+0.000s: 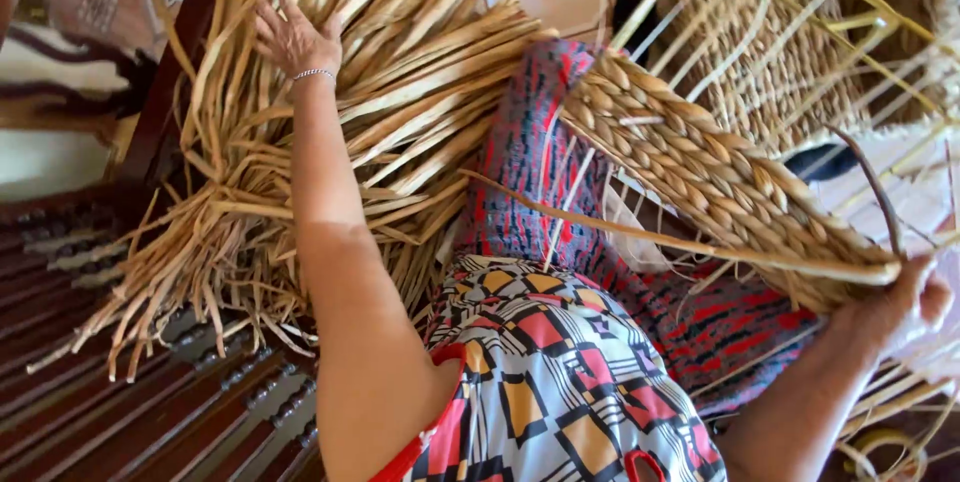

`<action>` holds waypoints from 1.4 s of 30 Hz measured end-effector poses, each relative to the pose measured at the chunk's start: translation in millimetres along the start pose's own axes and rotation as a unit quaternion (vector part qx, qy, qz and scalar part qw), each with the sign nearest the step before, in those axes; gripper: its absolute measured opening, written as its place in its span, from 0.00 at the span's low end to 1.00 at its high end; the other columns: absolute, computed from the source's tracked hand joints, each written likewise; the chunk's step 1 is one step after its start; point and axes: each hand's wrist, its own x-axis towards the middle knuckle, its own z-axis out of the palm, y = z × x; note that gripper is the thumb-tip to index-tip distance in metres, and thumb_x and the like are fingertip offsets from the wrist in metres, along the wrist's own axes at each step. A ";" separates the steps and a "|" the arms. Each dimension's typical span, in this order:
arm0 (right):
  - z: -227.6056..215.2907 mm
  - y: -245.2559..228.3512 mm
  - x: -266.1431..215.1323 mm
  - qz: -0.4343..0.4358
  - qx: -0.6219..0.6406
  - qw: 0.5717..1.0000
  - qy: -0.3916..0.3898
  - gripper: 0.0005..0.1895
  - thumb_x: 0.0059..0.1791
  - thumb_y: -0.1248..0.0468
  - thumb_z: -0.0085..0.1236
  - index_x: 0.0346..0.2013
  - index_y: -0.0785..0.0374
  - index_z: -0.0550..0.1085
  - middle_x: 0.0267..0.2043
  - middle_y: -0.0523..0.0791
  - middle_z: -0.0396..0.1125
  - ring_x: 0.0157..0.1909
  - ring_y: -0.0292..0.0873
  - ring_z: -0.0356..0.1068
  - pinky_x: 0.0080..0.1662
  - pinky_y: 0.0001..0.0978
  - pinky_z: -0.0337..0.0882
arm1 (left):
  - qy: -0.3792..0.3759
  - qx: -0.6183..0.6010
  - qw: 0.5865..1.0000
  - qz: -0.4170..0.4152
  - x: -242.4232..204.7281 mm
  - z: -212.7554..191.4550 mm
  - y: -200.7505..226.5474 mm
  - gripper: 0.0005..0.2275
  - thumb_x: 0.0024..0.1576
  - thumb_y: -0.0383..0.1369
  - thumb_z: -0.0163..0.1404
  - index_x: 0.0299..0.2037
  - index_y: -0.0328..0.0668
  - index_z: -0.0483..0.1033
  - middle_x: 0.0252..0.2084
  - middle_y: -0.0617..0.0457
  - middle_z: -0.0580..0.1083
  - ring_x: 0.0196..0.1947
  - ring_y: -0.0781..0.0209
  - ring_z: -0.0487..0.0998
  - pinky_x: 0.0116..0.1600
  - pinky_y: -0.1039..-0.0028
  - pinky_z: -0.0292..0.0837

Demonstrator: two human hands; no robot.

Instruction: The person weaves a basket by hand, pulling dried plant stalks from a bundle and threading them through a wire frame. They wrap the stalks around the frame and tuck the ends into the woven structure, occasionally rotating the frame to continue the process.

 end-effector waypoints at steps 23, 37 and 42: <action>-11.1 -9.1 20.7 0.190 -0.110 0.974 -0.057 0.42 0.54 0.34 0.57 0.66 0.67 0.69 0.70 0.55 0.65 0.74 0.56 0.65 0.71 0.52 0.61 | -0.143 -0.099 0.984 -0.041 4.7 -91.4 -148.0 0.32 0.46 0.36 0.66 0.62 0.39 0.70 0.55 0.34 0.75 0.55 0.38 0.76 0.63 0.56 0.69; 50.6 -45.8 -19.0 0.197 -0.152 0.963 -0.102 0.49 0.50 0.32 0.57 0.71 0.66 0.64 0.72 0.57 0.59 0.72 0.57 0.62 0.70 0.56 0.64 | 0.145 0.032 0.987 0.068 48.6 -142.0 -290.0 0.28 0.67 0.43 0.45 0.72 0.33 0.56 0.70 0.27 0.60 0.70 0.30 0.55 0.72 0.45 0.43; 23.8 -30.0 -2.5 0.176 -0.115 0.970 -0.121 0.46 0.51 0.37 0.58 0.71 0.65 0.62 0.74 0.56 0.58 0.76 0.56 0.61 0.74 0.53 0.62 | -0.163 0.176 0.968 -0.069 -35.8 -133.1 -215.3 0.53 0.47 0.36 0.64 0.80 0.47 0.38 0.78 0.33 0.40 0.77 0.35 0.39 0.76 0.44 0.27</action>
